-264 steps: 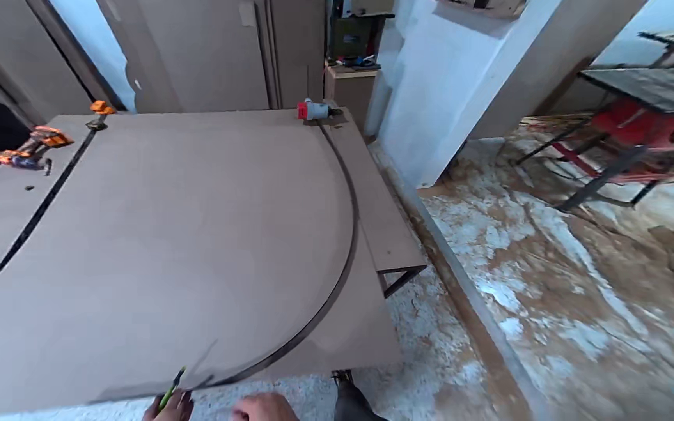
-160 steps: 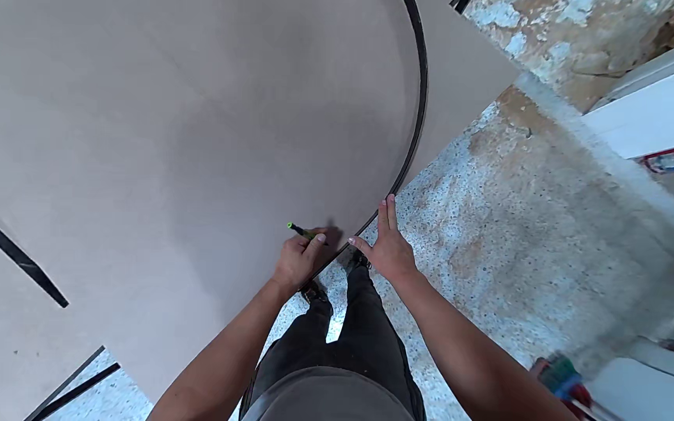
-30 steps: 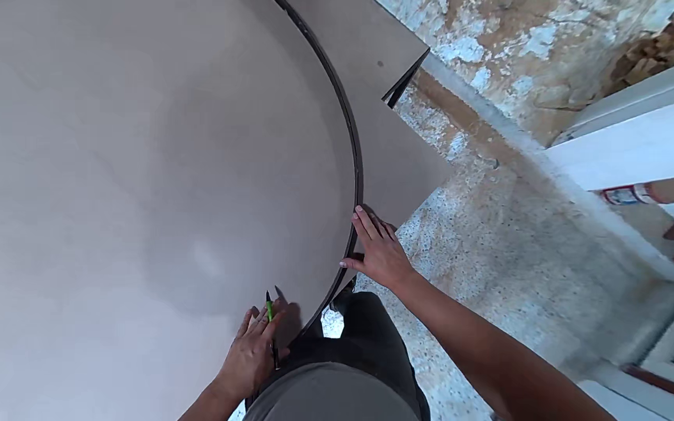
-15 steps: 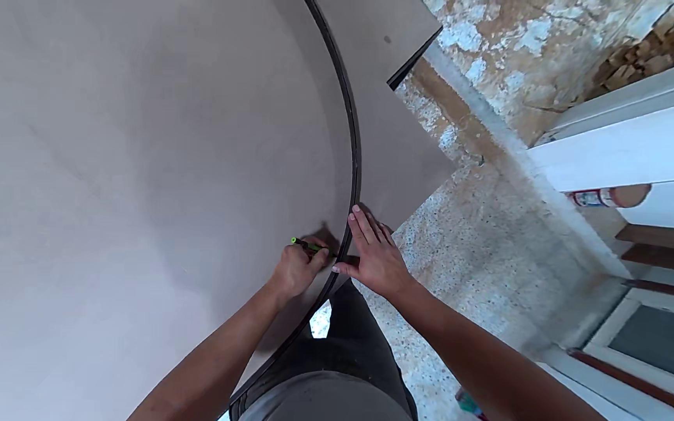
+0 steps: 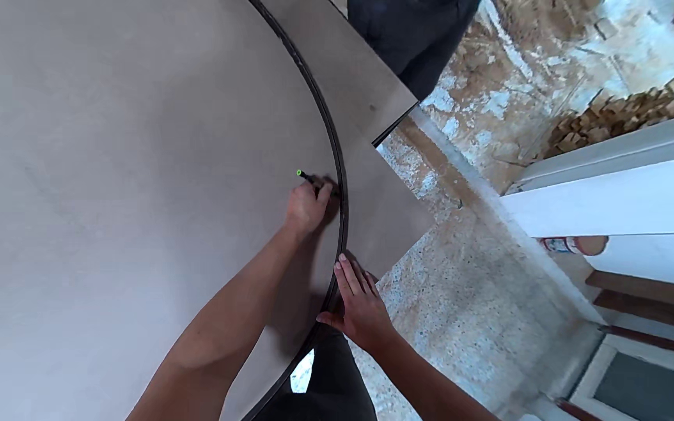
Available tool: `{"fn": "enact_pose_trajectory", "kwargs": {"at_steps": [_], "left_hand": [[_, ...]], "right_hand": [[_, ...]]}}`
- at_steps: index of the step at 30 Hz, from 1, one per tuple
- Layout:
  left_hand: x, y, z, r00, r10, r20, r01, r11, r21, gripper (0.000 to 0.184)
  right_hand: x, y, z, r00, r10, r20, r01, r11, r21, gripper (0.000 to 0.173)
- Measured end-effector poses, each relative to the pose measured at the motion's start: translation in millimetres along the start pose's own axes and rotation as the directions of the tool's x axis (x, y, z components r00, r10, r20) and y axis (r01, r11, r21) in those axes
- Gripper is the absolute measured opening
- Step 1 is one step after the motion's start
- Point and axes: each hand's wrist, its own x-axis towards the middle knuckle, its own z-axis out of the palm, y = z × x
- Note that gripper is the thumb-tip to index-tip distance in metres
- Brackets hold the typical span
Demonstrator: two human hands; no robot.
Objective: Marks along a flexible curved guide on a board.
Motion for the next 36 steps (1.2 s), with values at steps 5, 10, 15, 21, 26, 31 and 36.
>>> {"fn": "enact_pose_trajectory", "kwargs": {"at_steps": [5, 10, 15, 21, 26, 31, 36], "left_hand": [[-103.9, -39.2, 15.1, 0.996, 0.051, 0.069, -0.052, 0.999, 0.015, 0.032], [-161.4, -72.1, 22.1, 0.99, 0.141, 0.007, -0.138, 0.974, -0.18, 0.032], [-110.6, -51.6, 13.0, 0.946, 0.321, -0.037, -0.323, 0.936, -0.143, 0.038], [-30.5, -32.7, -0.3, 0.987, 0.145, -0.067, -0.158, 0.952, -0.264, 0.031], [12.2, -10.1, -1.6, 0.986, 0.141, -0.084, -0.148, 0.986, -0.082, 0.036], [-15.6, -25.3, 14.9, 0.949, 0.304, -0.079, -0.305, 0.952, 0.008, 0.035], [-116.0, -55.9, 22.2, 0.945, 0.322, -0.048, -0.326, 0.94, -0.098, 0.026]], "right_hand": [[0.7, -1.0, -3.4, 1.0, -0.001, 0.025, 0.001, 1.0, -0.017, 0.117], [0.9, -2.5, -4.2, 1.0, -0.01, -0.008, 0.009, 1.0, -0.027, 0.118], [-0.4, -4.3, -6.1, 1.0, -0.005, 0.012, 0.006, 1.0, -0.03, 0.117], [1.0, -7.5, -10.9, 0.997, 0.024, 0.069, -0.024, 1.0, -0.003, 0.12], [0.4, -7.6, -9.9, 0.999, 0.003, 0.034, -0.003, 1.0, -0.023, 0.119], [1.1, -7.0, -8.7, 0.999, 0.004, 0.043, -0.003, 0.999, -0.037, 0.119], [1.5, -7.1, -10.0, 0.998, 0.014, 0.068, -0.011, 0.999, -0.049, 0.12]]}}
